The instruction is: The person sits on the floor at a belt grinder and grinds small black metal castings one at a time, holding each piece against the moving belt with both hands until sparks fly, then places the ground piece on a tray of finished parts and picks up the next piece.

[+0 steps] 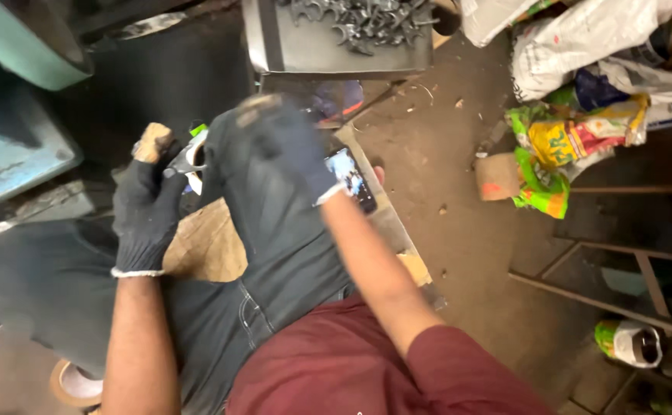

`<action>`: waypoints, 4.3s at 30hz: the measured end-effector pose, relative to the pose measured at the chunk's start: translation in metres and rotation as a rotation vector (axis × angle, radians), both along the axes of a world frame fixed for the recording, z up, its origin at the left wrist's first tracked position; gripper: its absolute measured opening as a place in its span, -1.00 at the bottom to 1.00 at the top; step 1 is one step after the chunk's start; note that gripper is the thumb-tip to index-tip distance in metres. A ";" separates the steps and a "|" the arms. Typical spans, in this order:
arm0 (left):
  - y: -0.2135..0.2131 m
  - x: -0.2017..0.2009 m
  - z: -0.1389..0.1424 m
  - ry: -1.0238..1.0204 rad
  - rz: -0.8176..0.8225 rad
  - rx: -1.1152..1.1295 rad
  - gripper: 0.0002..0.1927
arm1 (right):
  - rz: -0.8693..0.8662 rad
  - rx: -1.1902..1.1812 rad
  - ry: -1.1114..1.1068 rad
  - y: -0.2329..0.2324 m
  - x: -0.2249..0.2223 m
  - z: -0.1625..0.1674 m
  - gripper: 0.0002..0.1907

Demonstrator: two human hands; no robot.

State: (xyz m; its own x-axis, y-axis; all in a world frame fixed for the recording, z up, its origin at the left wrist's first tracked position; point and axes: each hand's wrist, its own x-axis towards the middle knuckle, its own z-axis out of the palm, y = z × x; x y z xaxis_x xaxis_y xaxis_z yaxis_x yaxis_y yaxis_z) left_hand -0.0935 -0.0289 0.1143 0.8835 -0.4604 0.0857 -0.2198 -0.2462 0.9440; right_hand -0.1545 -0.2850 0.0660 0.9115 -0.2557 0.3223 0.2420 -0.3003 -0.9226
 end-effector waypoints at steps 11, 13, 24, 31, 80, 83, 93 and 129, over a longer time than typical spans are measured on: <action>0.004 -0.004 0.003 -0.188 -0.098 0.101 -0.50 | 0.253 0.063 0.458 0.075 0.009 0.013 -0.75; 0.007 0.001 0.012 -0.292 -0.065 0.091 -0.50 | 0.248 -0.062 0.283 0.071 0.018 0.021 -0.75; 0.013 0.085 -0.055 -0.475 0.203 0.858 -0.70 | 0.225 0.132 0.395 0.110 0.132 -0.048 -0.76; 0.014 0.103 -0.097 0.203 0.678 0.397 -0.53 | 0.280 0.201 0.590 0.128 0.177 -0.095 -0.73; 0.002 0.087 -0.020 0.125 0.341 0.393 -0.60 | 0.068 -0.331 0.171 0.088 0.113 -0.066 -0.75; -0.007 0.094 -0.029 0.263 0.436 0.120 -0.64 | 0.126 -0.139 0.237 0.089 0.129 -0.061 -0.74; -0.023 0.112 -0.076 0.387 0.786 -0.125 -0.66 | 0.423 0.065 0.294 0.088 0.195 -0.057 -0.80; 0.002 0.098 -0.059 0.066 0.463 0.528 -0.63 | 0.277 0.226 0.339 0.102 0.152 -0.067 -0.80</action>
